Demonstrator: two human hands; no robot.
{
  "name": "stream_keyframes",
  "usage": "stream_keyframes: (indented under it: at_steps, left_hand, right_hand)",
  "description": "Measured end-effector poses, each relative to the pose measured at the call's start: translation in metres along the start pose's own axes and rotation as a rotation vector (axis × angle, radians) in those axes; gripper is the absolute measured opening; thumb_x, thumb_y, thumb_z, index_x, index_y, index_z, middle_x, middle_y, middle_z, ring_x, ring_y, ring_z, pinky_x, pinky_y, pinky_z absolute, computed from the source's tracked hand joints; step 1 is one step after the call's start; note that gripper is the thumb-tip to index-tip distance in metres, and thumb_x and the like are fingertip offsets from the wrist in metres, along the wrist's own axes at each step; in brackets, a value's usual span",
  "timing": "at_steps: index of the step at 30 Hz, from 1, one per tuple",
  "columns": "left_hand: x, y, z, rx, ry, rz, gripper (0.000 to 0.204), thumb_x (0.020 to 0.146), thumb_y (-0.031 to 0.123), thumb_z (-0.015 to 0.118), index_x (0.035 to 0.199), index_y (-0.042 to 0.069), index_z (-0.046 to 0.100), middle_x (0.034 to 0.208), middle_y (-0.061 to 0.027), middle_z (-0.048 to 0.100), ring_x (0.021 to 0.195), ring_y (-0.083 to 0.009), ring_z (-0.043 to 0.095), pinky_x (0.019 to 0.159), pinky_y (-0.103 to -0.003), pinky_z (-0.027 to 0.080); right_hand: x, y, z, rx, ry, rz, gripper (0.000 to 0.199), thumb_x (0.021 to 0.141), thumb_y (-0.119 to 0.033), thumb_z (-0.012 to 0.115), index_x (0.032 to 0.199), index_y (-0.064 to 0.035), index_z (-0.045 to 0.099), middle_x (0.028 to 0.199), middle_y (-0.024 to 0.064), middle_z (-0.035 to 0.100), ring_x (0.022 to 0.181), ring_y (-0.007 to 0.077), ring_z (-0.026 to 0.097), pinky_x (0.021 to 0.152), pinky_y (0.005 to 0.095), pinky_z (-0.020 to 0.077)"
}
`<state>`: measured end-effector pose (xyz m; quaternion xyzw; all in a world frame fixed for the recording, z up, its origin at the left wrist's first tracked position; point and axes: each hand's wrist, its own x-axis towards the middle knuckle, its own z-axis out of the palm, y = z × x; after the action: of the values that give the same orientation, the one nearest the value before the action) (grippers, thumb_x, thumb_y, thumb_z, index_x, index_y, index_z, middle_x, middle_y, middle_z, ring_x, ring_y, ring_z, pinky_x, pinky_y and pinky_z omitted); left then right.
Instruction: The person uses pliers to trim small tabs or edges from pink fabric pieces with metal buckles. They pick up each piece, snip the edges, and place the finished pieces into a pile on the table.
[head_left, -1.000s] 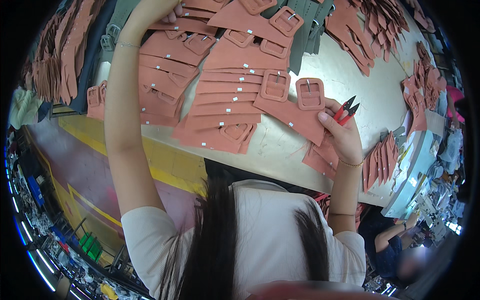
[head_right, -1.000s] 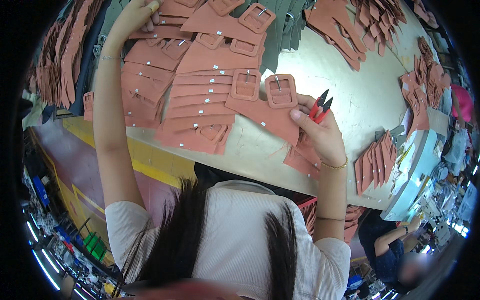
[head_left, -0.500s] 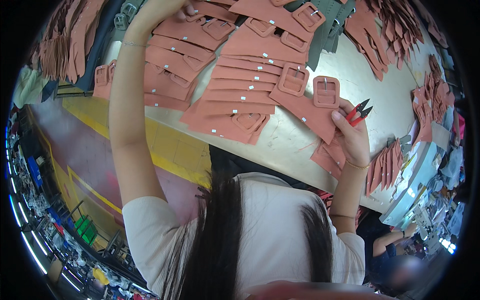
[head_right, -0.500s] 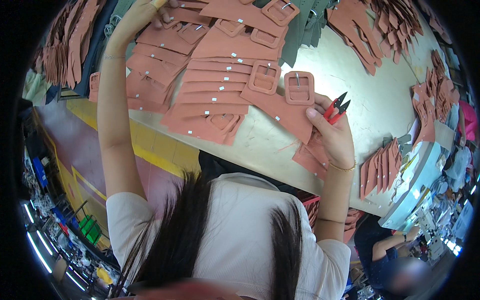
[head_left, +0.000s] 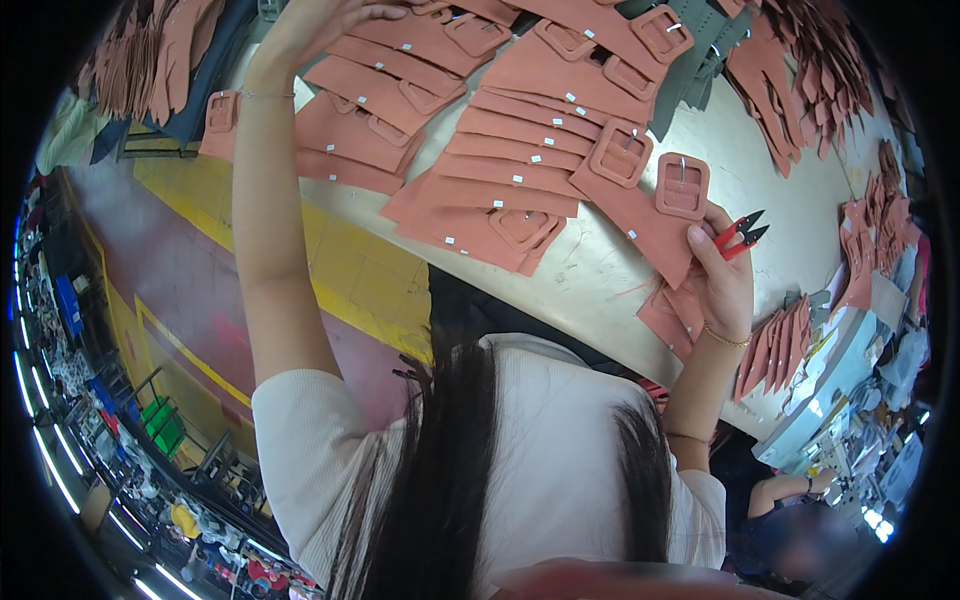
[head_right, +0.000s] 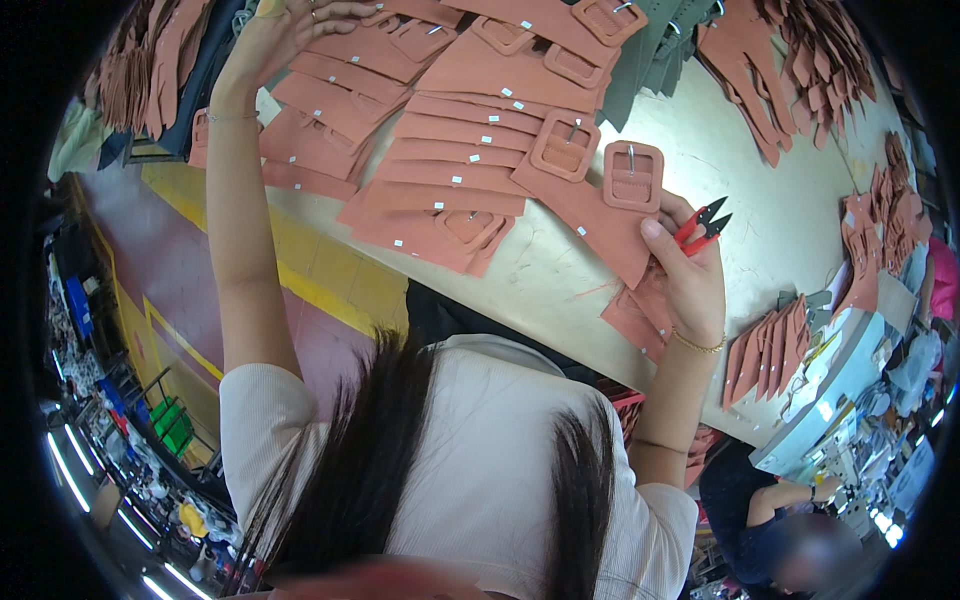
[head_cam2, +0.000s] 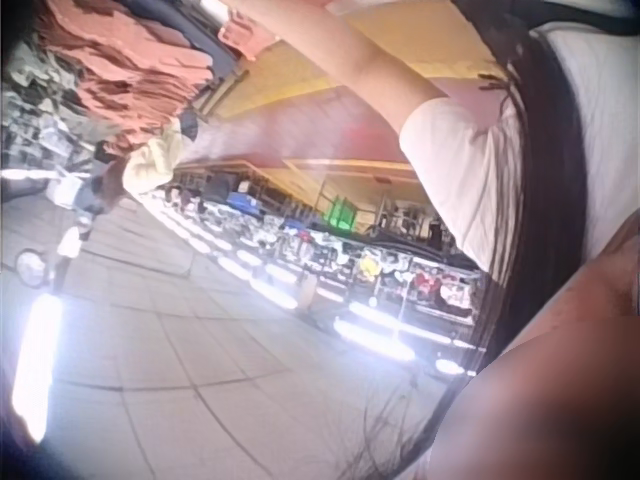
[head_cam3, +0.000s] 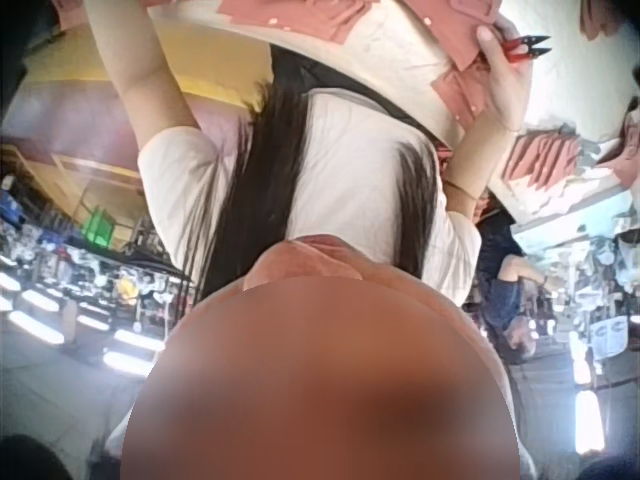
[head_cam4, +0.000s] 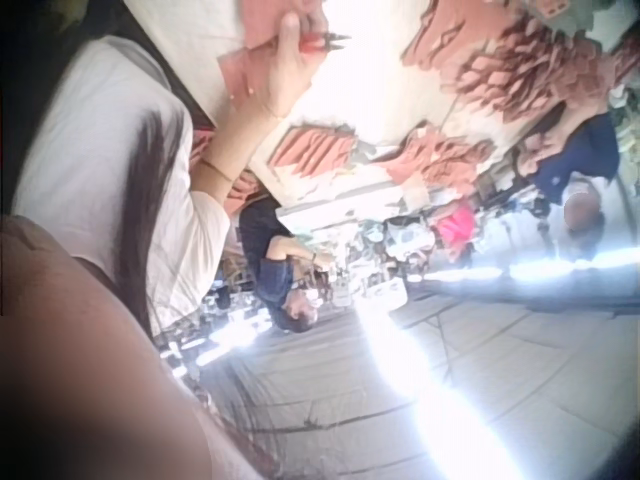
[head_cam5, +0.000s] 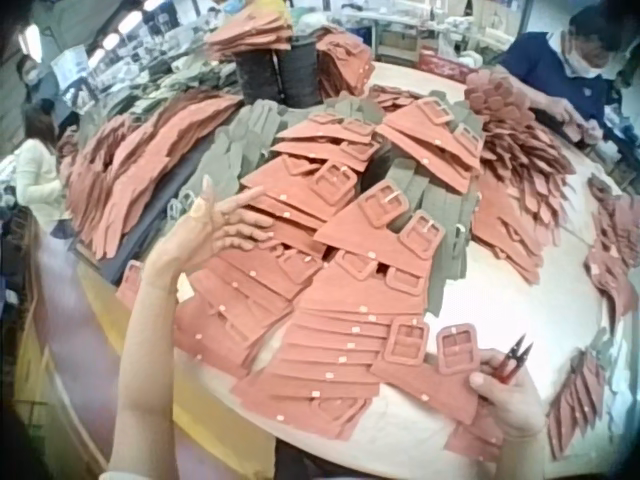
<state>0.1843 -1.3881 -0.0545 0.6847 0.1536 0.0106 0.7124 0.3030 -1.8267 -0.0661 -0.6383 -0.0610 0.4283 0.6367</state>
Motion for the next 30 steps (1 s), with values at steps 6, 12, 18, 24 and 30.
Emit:
stream_keyframes:
  at_steps: [6,12,18,24,30]
  left_hand:
    - [-0.006,-0.017,-0.007,-0.09,0.009,0.06,0.097,0.086,0.078,0.017,0.148,0.003,0.029,0.128,-0.0189,0.057,0.116,-0.0269,0.058,0.101,-0.036,0.043]
    - [-0.008,-0.022,0.0,-0.219,0.095,0.045,0.097,0.086,0.077,0.018,0.147,0.003,0.029,0.126,-0.0219,0.058,0.118,-0.0291,0.057,0.1,-0.035,0.044]
    - [-0.01,-0.03,-0.007,-0.236,0.091,0.07,0.097,0.086,0.077,0.018,0.147,0.003,0.029,0.125,-0.0228,0.058,0.115,-0.0281,0.059,0.098,-0.034,0.046]
    - [-0.011,-0.042,-0.016,-0.318,0.018,0.154,0.097,0.086,0.077,0.02,0.147,0.003,0.028,0.125,-0.0233,0.058,0.112,-0.0278,0.061,0.096,-0.034,0.048]
    - [-0.022,-0.038,-0.019,-0.271,0.063,0.098,0.097,0.086,0.076,0.019,0.146,0.001,0.029,0.125,-0.0226,0.058,0.113,-0.029,0.06,0.097,-0.034,0.048]
  right_hand:
    - [0.0,0.0,0.002,0.009,-0.005,0.01,0.037,0.092,-0.007,0.059,0.125,0.0069,0.05,0.117,0.0131,0.061,0.104,0.016,0.061,0.09,0.0305,0.0507]
    - [-0.001,0.0,0.003,0.026,-0.008,0.009,0.039,0.092,-0.007,0.059,0.127,0.0073,0.048,0.117,0.0133,0.062,0.105,0.0163,0.06,0.09,0.0306,0.05]
    - [-0.003,-0.001,0.002,-0.008,0.005,0.025,0.04,0.092,-0.007,0.058,0.128,0.0074,0.048,0.117,0.0131,0.063,0.104,0.0159,0.061,0.089,0.029,0.0491]
    - [-0.002,0.004,0.0,-0.025,0.044,0.029,0.04,0.091,-0.008,0.059,0.127,0.0068,0.049,0.115,0.0113,0.064,0.099,0.0132,0.061,0.084,0.0255,0.0485]
    - [0.0,0.005,0.0,-0.054,0.041,0.012,0.039,0.09,-0.008,0.06,0.125,0.0062,0.051,0.113,0.0108,0.064,0.098,0.0119,0.061,0.083,0.0245,0.0484]
